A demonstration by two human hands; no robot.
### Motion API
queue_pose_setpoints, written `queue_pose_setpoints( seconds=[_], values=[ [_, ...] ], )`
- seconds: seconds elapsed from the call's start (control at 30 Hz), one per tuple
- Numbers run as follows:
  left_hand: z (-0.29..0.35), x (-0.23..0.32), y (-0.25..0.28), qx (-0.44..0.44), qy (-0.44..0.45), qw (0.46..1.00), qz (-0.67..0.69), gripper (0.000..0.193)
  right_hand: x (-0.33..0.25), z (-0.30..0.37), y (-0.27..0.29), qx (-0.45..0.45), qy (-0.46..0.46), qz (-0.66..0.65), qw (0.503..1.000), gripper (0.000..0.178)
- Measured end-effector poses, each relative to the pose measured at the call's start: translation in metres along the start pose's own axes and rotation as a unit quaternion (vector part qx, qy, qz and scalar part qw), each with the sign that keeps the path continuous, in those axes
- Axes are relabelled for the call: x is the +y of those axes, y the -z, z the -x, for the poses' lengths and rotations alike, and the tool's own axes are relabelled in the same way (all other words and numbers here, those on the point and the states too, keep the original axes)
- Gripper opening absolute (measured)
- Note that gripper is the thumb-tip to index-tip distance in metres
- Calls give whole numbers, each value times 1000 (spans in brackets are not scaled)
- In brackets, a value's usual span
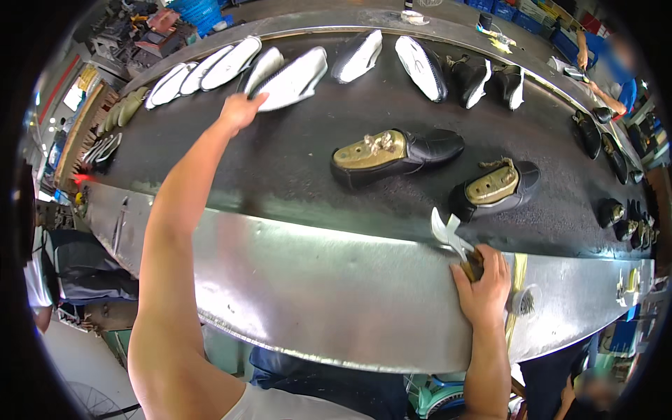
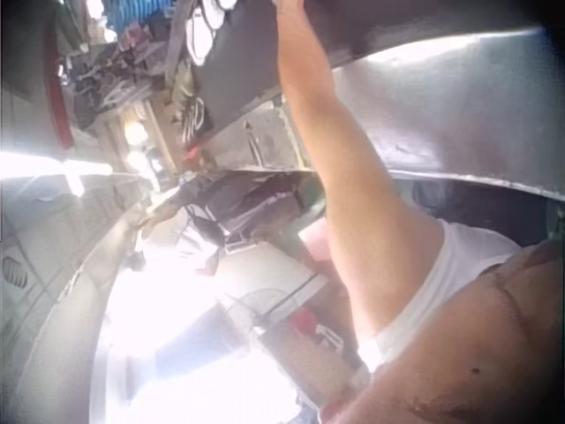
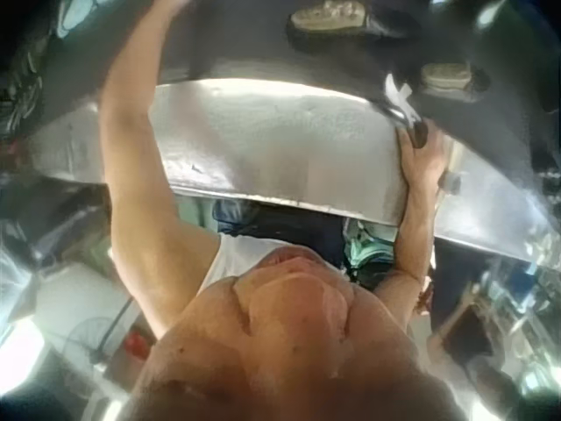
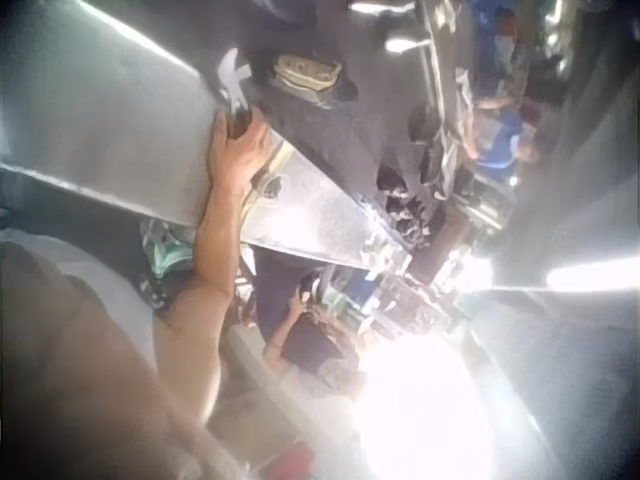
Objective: Manually pulling and hammering shoe upper materials around a last using pliers and a hammer.
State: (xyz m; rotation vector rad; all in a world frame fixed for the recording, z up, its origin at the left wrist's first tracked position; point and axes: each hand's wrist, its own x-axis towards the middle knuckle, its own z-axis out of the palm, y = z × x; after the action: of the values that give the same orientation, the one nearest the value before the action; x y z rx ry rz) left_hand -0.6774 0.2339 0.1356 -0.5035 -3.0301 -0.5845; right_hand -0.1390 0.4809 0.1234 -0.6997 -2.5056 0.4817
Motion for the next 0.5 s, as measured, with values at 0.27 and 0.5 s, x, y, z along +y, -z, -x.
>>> queue_pose_setpoints(
  seconds=[0.27, 0.5],
  values=[
    [271, -73, 152, -76, -42, 996, -25, 63, 0, 4, -2, 23, 45, -4, 999, 45],
    [422, -114, 161, 23, -191, 981, -25, 68, -3, 7, -8, 51, 73, 27, 996, 45]
  ],
)
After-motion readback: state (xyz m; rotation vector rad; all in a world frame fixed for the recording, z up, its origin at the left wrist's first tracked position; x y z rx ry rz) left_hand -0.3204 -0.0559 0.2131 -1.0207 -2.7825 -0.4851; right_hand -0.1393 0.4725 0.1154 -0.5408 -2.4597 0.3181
